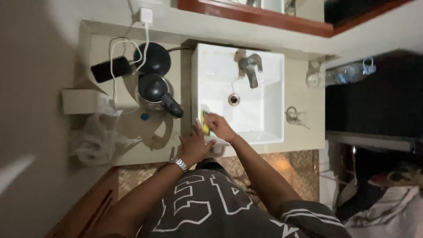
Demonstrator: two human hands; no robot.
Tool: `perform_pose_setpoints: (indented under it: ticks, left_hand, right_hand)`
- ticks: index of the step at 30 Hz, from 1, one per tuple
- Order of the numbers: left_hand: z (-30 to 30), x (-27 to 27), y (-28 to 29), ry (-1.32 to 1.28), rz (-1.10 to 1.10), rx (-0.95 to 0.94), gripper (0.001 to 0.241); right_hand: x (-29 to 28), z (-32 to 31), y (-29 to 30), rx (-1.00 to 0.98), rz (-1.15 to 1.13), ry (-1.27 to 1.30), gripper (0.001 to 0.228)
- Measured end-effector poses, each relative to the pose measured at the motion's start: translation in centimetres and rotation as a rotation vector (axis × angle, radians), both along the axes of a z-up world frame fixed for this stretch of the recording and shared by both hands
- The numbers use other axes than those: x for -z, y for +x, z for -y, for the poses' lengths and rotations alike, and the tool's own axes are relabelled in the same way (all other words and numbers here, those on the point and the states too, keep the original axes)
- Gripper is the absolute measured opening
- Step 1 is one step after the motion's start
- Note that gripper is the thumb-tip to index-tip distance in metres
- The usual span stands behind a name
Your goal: The person cleans a white bathroom sink using a yellow sponge. They first move a glass and a plastic bag aside, then scrub the sink basin and faucet area with the sponge. The person rinses the sponge under running water and wipes the sink surface with their hand.
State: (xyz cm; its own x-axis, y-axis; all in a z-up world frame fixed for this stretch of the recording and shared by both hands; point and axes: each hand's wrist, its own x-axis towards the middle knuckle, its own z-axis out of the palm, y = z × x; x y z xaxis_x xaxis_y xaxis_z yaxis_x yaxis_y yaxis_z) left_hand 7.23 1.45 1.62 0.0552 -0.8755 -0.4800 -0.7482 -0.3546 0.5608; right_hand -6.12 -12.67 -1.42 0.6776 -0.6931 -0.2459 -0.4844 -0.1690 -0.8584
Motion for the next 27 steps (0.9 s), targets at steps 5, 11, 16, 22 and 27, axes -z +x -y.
perform_pose_setpoints:
  ticks: [5, 11, 16, 22, 27]
  left_hand:
    - [0.2, 2.5, -1.1, -0.144, 0.076, 0.109, 0.075]
    - [0.1, 3.8, -1.8, -0.208, -0.084, -0.11, 0.121]
    - [0.8, 0.6, -2.5, -0.026, 0.066, -0.122, 0.116]
    - [1.5, -1.9, -4.5, 0.127, 0.112, -0.251, 0.108]
    - [2.4, 0.9, -5.9, -0.231, 0.347, -0.271, 0.109]
  right_hand:
    - [-3.6, -1.6, -2.7, -0.388, -0.193, -0.022, 0.026]
    - [10.4, -0.4, -1.8, -0.512, -0.511, -0.45, 0.019]
    - [9.6, 1.5, -4.1, -0.623, -0.643, -0.319, 0.02]
    - [8.1, 6.7, -15.3, -0.523, -0.871, -0.272, 0.021]
    - [-0.8, 7.9, -20.5, -0.377, -0.673, -0.337, 0.022]
